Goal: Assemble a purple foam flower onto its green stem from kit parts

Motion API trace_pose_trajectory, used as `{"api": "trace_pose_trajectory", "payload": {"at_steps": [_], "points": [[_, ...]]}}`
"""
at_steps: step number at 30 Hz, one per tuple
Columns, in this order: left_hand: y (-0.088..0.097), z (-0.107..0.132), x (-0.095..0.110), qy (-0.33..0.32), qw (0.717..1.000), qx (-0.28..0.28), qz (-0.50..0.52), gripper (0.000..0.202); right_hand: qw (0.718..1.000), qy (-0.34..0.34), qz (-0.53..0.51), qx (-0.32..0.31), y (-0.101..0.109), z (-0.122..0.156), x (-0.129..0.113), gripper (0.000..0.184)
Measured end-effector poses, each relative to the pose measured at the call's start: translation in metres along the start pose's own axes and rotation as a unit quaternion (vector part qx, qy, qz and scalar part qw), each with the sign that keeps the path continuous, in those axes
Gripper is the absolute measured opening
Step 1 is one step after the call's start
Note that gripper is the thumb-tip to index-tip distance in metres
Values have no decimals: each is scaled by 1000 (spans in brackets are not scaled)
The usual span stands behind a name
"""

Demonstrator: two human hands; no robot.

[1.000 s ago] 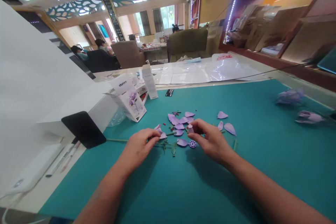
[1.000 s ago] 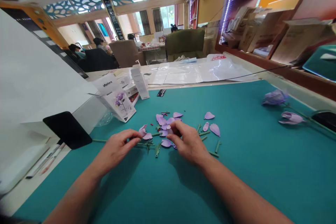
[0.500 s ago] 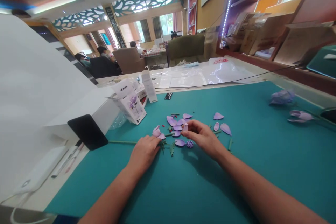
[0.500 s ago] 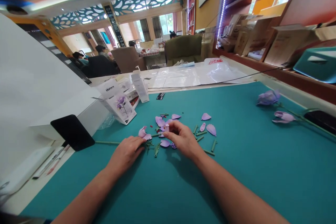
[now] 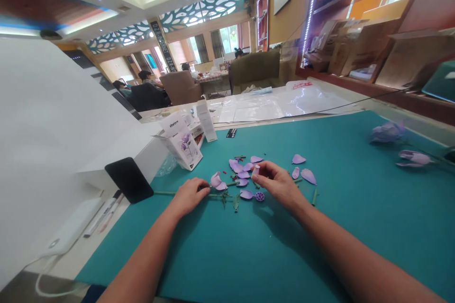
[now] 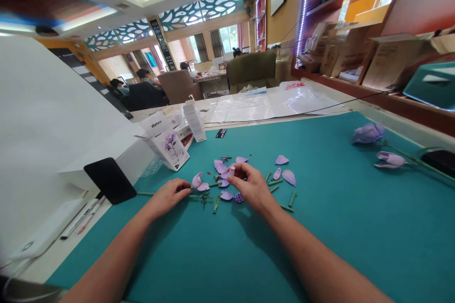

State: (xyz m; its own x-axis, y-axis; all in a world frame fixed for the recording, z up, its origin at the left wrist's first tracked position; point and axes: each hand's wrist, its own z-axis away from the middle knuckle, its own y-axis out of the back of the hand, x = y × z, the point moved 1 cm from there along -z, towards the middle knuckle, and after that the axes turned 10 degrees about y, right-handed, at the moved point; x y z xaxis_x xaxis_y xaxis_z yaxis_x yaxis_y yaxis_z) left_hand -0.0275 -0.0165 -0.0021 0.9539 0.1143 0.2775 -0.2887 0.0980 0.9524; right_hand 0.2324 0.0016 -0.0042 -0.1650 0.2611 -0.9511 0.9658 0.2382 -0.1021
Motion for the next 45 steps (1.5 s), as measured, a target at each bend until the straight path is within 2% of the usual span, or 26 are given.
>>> {"api": "trace_pose_trajectory", "payload": {"at_steps": [7,11,14,16,18,21,25,30,35,45], "points": [[2,-11,8,-34,998,-53,30,28,999,-13,-38,11,-1,-1,1,31],[11,-7,19,-61,993,-74,66,32,998,-1,-58,-5,2,-2,-2,31],[21,4,36,-98,984,-98,109,35,999,46,-22,-2,7,0,-12,27],[25,12,49,-131,966,-117,189,32,995,91,29,3,10,3,-22,23],[26,18,60,-153,955,-116,226,29,988,134,78,1,12,7,-33,20],[22,21,70,-173,955,-87,224,26,975,178,133,-6,14,12,-45,18],[13,21,73,-203,965,-2,164,23,958,217,189,-10,16,16,-53,12],[6,22,74,-251,957,80,119,26,917,279,278,-61,14,20,-60,9],[3,22,74,-267,952,104,111,30,894,305,312,-101,10,21,-59,9],[2,23,73,-297,943,114,100,31,882,310,332,-122,3,22,-49,12]]}}
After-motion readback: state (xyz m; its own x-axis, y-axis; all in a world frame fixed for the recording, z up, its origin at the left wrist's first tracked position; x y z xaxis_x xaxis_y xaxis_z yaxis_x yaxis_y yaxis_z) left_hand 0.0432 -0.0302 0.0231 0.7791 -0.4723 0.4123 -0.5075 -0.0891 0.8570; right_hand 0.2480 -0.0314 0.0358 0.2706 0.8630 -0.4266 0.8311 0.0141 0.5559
